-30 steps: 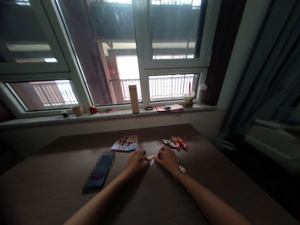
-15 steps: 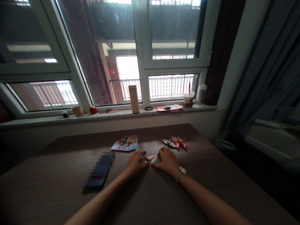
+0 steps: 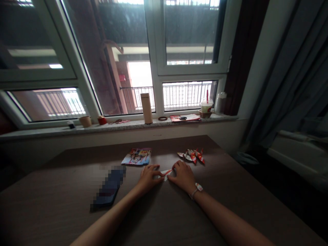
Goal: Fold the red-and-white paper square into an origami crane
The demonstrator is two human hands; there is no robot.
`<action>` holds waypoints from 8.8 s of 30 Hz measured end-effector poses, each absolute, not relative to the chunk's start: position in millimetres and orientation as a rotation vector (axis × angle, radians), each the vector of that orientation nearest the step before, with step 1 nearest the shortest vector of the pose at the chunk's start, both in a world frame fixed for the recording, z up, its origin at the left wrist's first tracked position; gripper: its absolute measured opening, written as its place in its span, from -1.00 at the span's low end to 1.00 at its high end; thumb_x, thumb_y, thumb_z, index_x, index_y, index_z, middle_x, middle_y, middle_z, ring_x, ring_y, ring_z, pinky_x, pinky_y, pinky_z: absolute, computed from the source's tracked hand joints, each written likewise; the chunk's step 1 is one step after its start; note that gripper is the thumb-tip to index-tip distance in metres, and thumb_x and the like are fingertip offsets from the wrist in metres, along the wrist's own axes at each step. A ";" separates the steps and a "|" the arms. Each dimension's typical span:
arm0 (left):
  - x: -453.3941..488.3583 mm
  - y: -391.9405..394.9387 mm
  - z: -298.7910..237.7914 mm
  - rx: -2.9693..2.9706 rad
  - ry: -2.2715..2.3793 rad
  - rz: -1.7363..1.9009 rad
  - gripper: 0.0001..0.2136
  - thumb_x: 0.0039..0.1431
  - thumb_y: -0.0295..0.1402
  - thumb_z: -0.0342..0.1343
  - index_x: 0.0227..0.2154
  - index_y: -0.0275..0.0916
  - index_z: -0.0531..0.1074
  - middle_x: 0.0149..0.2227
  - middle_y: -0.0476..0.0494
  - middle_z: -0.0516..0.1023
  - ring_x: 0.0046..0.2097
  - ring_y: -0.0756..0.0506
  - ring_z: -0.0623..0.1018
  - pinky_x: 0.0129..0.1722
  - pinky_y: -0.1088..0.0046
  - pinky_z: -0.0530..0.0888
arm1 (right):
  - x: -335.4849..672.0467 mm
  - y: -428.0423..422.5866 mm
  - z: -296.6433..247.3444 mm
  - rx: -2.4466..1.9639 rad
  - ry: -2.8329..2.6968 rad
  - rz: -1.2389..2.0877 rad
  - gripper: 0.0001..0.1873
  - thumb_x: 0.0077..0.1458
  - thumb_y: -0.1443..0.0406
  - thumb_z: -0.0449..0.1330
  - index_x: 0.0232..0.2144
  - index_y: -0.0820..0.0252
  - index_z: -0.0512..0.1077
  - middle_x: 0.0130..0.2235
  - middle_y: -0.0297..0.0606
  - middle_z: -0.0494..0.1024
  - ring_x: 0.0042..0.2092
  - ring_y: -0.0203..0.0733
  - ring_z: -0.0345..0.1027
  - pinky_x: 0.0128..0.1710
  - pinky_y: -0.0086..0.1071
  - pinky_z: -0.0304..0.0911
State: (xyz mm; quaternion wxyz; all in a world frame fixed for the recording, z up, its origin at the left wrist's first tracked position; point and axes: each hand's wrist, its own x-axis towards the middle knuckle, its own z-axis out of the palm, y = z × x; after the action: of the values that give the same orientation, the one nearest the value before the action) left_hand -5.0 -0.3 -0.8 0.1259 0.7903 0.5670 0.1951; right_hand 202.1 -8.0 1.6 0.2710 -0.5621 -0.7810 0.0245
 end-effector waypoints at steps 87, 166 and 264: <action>-1.8 -7.9 9.4 2.276 1.670 0.549 -0.82 0.10 -0.14 0.20 -0.24 0.10 0.62 0.18 0.00 0.41 0.25 -0.25 0.26 0.27 0.08 0.12 | 204.9 3.8 2.2 -1.574 -2.156 0.056 -0.78 0.19 0.21 0.13 -0.17 0.01 0.53 -0.10 -0.25 0.48 -0.02 -0.12 0.32 -0.03 -0.29 0.16; -8.2 0.5 -9.0 2.429 1.514 0.758 -0.88 0.04 -0.23 0.31 -0.31 0.00 0.62 0.13 -0.08 0.43 0.19 -0.26 0.34 0.24 0.01 0.18 | 210.2 -1.9 1.3 -0.883 -2.363 0.211 -0.87 0.18 0.34 0.18 -0.33 0.07 0.55 -0.20 -0.31 0.61 0.08 -0.12 0.37 0.33 0.10 -0.24; 13.1 -4.8 15.9 2.060 1.898 0.511 -0.79 0.08 -0.11 0.22 -0.23 0.01 0.53 0.35 -0.08 0.15 0.36 -0.34 0.06 0.20 -0.38 -0.11 | 193.6 13.9 -6.6 -1.550 -2.048 0.501 -0.76 0.07 0.07 0.24 -0.25 0.03 0.49 -0.04 -0.27 0.43 0.10 -0.04 0.21 0.20 -0.13 -0.09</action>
State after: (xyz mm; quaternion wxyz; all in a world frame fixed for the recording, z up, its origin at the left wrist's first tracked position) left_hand 13.1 -4.8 15.9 0.1469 0.7156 0.6594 0.1774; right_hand 193.6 13.9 -6.6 0.2594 -0.5719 -0.7559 0.1851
